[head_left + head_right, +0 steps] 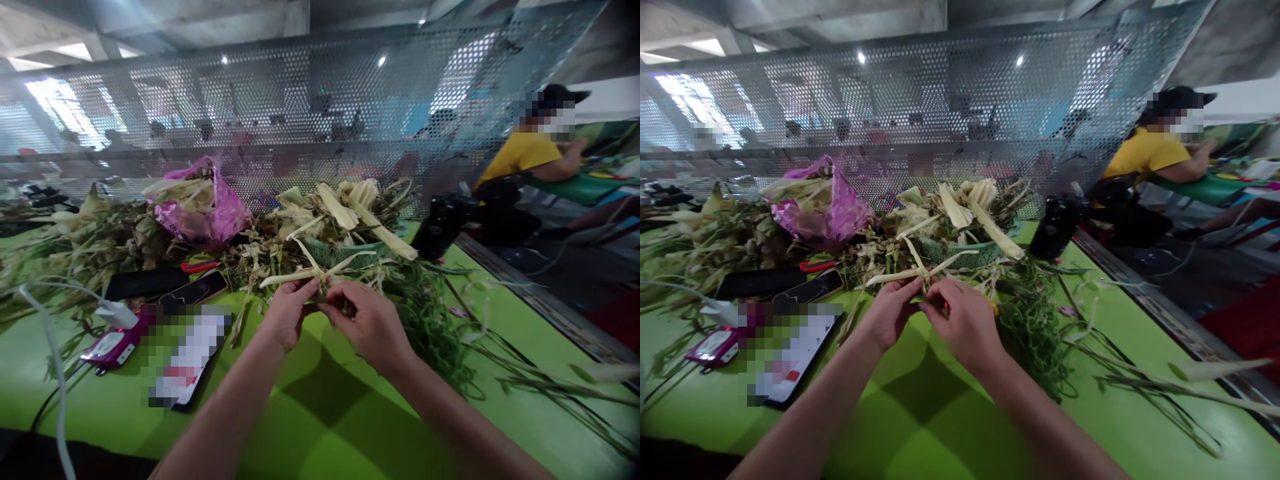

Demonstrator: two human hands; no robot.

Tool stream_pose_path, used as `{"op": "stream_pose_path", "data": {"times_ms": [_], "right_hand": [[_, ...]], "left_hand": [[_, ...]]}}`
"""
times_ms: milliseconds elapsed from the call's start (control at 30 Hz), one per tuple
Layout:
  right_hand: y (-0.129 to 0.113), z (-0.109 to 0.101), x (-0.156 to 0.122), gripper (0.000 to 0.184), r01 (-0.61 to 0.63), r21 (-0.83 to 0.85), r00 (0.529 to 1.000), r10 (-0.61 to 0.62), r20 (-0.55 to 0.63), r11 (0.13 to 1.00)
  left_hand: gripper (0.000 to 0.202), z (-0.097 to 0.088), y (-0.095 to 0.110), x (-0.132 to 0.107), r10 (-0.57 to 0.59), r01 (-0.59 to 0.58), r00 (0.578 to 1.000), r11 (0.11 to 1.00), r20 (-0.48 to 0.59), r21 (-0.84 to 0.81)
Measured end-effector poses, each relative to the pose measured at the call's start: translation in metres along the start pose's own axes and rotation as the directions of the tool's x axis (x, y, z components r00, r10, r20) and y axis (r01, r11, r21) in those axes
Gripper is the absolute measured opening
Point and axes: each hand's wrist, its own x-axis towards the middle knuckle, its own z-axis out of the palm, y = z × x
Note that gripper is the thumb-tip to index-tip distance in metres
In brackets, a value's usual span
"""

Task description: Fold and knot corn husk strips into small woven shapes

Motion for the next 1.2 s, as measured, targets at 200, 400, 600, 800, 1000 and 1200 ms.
{"op": "stream_pose_path", "data": {"times_ms": [200,400,600,800,1000,1200], "right_hand": [[0.003,0.010,-0.003,0.009,-0.034,-0.212,0.999,0.040,0.023,0.977],[0.004,0.009,-0.002,0.012,-0.034,-0.171,0.997,0.045,0.060,0.985],[0.003,0.006,0.001,0.014,-0.036,-0.129,0.992,0.052,0.116,0.991],[0.003,0.004,0.002,0.012,-0.018,-0.162,0.977,0.052,0.207,0.987],[0.006,0.000,0.005,0.014,-0.094,-0.041,0.961,0.102,0.259,0.995],[0.019,-0.002,0.012,0.027,-0.422,0.647,0.901,0.369,0.226,0.635]], "left_hand": [[0.032,0.005,0.002,-0.004,0.012,-0.013,1.000,1.000,0.016,0.015],[0.036,0.004,0.000,-0.003,0.027,-0.046,0.982,0.994,0.186,0.097],[0.026,0.002,-0.002,0.000,0.124,-0.143,0.983,0.980,0.139,0.136],[0.020,0.001,0.002,0.001,0.170,-0.170,0.985,0.977,0.005,0.129],[0.022,-0.003,0.006,0.001,0.131,-0.130,0.991,0.988,-0.003,0.084],[0.027,-0.002,0.014,-0.003,0.037,-0.068,0.983,0.983,0.178,0.171]]}}
